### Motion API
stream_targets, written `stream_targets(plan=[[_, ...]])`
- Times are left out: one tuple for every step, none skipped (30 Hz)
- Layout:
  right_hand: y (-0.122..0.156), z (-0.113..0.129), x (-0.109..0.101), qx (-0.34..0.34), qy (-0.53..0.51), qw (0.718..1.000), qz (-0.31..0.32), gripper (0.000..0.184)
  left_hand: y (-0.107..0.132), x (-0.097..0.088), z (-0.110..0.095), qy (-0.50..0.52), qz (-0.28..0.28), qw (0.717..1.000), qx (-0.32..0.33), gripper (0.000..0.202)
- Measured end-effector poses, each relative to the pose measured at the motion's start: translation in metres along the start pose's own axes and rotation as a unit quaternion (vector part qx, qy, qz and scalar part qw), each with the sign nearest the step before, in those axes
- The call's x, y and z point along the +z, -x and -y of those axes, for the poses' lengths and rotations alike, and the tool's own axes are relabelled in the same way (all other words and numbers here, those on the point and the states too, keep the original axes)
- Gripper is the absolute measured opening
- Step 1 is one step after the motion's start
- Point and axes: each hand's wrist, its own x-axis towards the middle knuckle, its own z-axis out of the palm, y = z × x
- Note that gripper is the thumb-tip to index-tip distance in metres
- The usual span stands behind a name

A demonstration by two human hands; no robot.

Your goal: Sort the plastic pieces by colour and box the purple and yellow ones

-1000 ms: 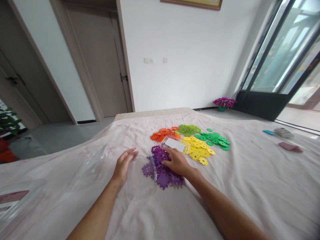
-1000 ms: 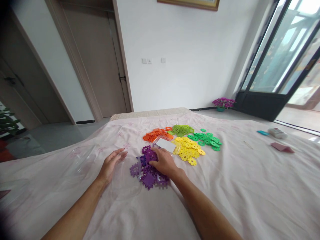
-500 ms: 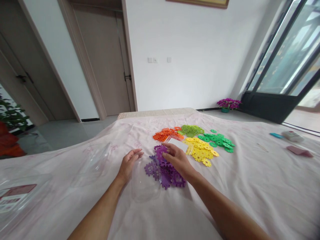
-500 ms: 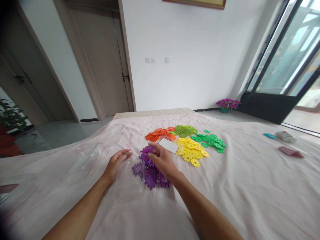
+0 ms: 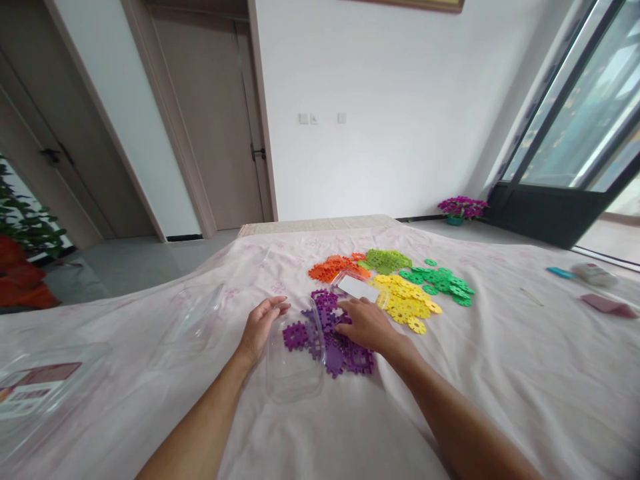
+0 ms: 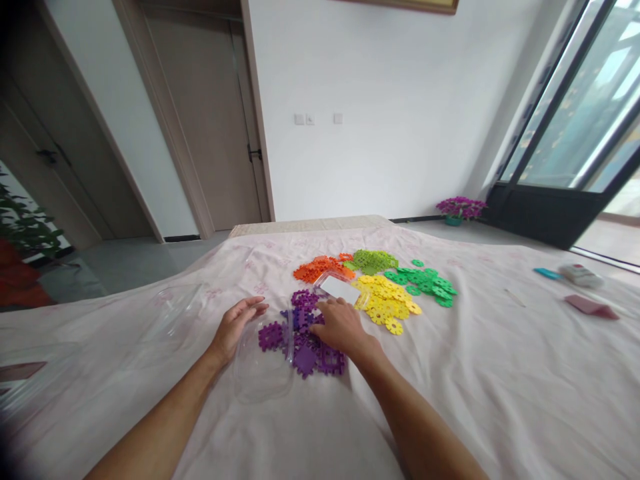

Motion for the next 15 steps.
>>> stream_targets(plan=[[0.0, 0.0, 0.0, -0.002, 0.003, 1.0, 0.009, 0.046, 0.0, 0.0, 0.0, 0.001, -0.002, 1.0, 0.0, 0.043], [0.0, 0.001, 0.001, -0.006, 0.0, 1.0, 0.01, 0.046, 0.0, 0.0, 0.0, 0.002, -0.003, 1.0, 0.0, 0.043], [0.0, 0.001, 0.001, -0.011, -0.007, 1.0, 0.005, 0.045, 0.0, 0.0, 0.0, 0.004, -0.005, 1.0, 0.0, 0.043], [0.0, 0.001, 0.002, -0.015, -0.016, 1.0, -0.004, 0.043, 0.001, 0.0, 0.0, 0.004, -0.005, 1.0, 0.0, 0.043], [-0.001, 0.001, 0.002, -0.012, -0.028, 0.999, -0.016, 0.041, 0.001, -0.001, 0.0, 0.004, -0.005, 1.0, 0.001, 0.043], [-0.002, 0.0, 0.003, -0.003, -0.042, 0.999, -0.029, 0.039, 0.001, -0.001, 0.0, 0.002, -0.004, 1.0, 0.002, 0.043], [-0.003, -0.001, 0.004, 0.008, -0.059, 0.997, -0.043, 0.037, 0.002, -0.001, -0.001, 0.001, -0.005, 1.0, 0.002, 0.043], [-0.004, -0.002, 0.005, 0.018, -0.081, 0.995, -0.057, 0.036, 0.002, 0.0, -0.001, -0.001, -0.006, 1.0, 0.003, 0.043], [-0.006, -0.004, 0.006, 0.026, -0.107, 0.991, -0.075, 0.035, 0.002, 0.0, -0.002, -0.002, -0.007, 1.0, 0.003, 0.043], [-0.008, -0.005, 0.007, 0.03, -0.139, 0.985, -0.095, 0.035, 0.002, 0.001, -0.002, -0.002, -0.008, 1.0, 0.003, 0.042], [-0.01, -0.006, 0.008, 0.032, -0.178, 0.977, -0.116, 0.034, 0.002, 0.001, -0.003, -0.003, -0.01, 1.0, 0.002, 0.042], [-0.011, -0.006, 0.009, 0.032, -0.222, 0.965, -0.136, 0.033, 0.002, 0.002, -0.003, -0.003, -0.011, 1.0, 0.002, 0.042], [-0.012, -0.004, 0.01, 0.033, -0.27, 0.95, -0.152, 0.034, 0.002, 0.002, -0.003, -0.004, -0.012, 1.0, 0.001, 0.042], [-0.013, 0.0, 0.011, 0.033, -0.32, 0.933, -0.161, 0.034, 0.002, 0.003, -0.003, -0.005, -0.012, 1.0, 0.001, 0.041], [-0.013, 0.005, 0.011, 0.031, -0.367, 0.915, -0.162, 0.034, 0.001, 0.003, -0.003, -0.005, -0.013, 1.0, 0.0, 0.041]])
